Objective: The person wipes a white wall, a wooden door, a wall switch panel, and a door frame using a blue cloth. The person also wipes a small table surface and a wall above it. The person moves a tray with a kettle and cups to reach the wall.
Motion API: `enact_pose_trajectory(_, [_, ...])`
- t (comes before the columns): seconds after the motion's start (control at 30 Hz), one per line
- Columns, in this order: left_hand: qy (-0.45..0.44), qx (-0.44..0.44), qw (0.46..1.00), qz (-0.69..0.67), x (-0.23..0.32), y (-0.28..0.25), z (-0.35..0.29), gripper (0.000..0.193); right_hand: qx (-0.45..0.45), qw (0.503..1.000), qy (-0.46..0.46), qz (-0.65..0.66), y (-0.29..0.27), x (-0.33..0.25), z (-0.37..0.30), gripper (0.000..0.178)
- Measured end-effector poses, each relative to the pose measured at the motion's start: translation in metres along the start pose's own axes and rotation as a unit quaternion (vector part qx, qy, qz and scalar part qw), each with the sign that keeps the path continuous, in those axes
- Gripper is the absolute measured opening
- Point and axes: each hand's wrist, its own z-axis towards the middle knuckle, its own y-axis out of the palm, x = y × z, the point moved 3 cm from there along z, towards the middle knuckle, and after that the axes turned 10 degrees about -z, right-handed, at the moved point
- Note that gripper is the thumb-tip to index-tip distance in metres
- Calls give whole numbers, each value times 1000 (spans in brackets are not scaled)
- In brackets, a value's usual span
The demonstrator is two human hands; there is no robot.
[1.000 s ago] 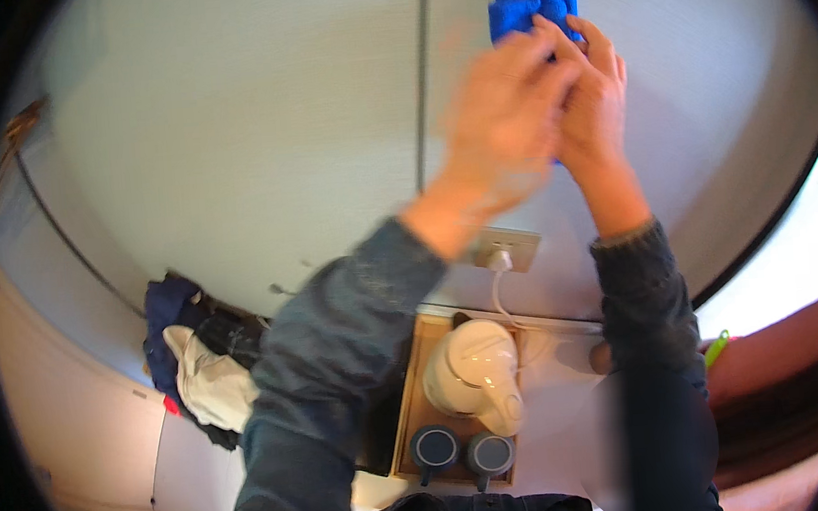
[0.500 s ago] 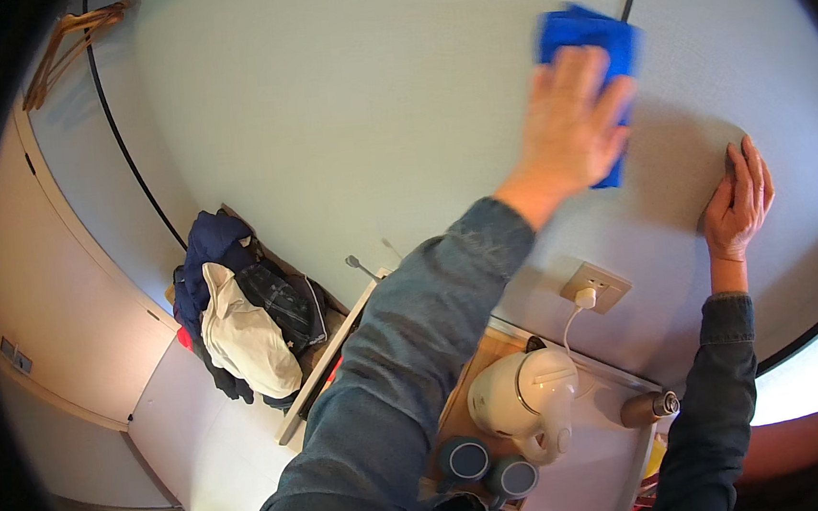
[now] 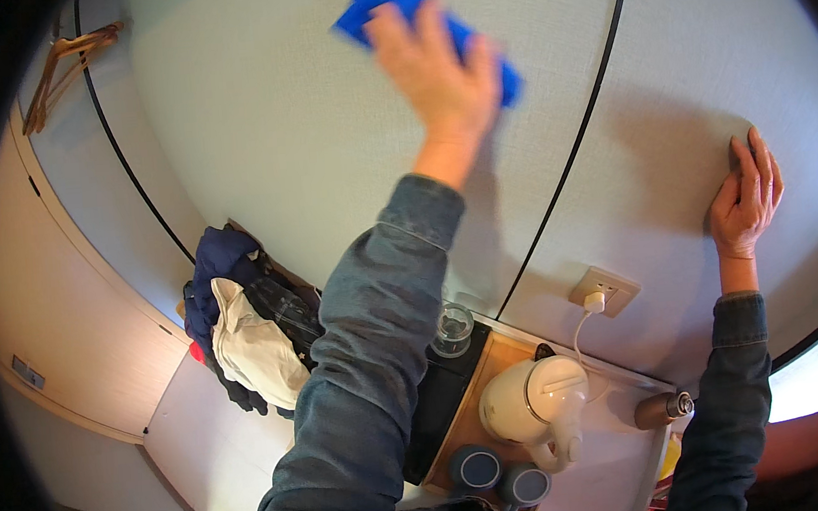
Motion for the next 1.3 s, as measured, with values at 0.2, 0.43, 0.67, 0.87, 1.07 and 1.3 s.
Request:
enact_pose_trajectory(0.2, [206,-186,953,-125,80,21,-21,42,-3,1000,-5,1,0,2,0,36])
enact_pose_trajectory(0.43, [48,-62,997,-5,-28,-44,-39,42,-12,1000,-20,-17,1,3,-1,33])
enact_pose_trajectory(0.67, [-178,-25,982,57,-30,-74,-136,49,-4,1000,-15,-2,2,4,-2,30])
enact_pose_trajectory(0.87, [-24,-326,944,-49,62,-63,-200,43,-12,1000,-12,8,2,6,-2,30])
enact_pose_trajectory(1.07, [18,-348,934,-76,22,-75,-194,39,-13,1000,-23,10,0,6,-1,31])
enact_pose_trajectory(1.3, [-232,5,972,50,-83,-110,-113,44,-14,1000,-1,5,2,5,-3,30])
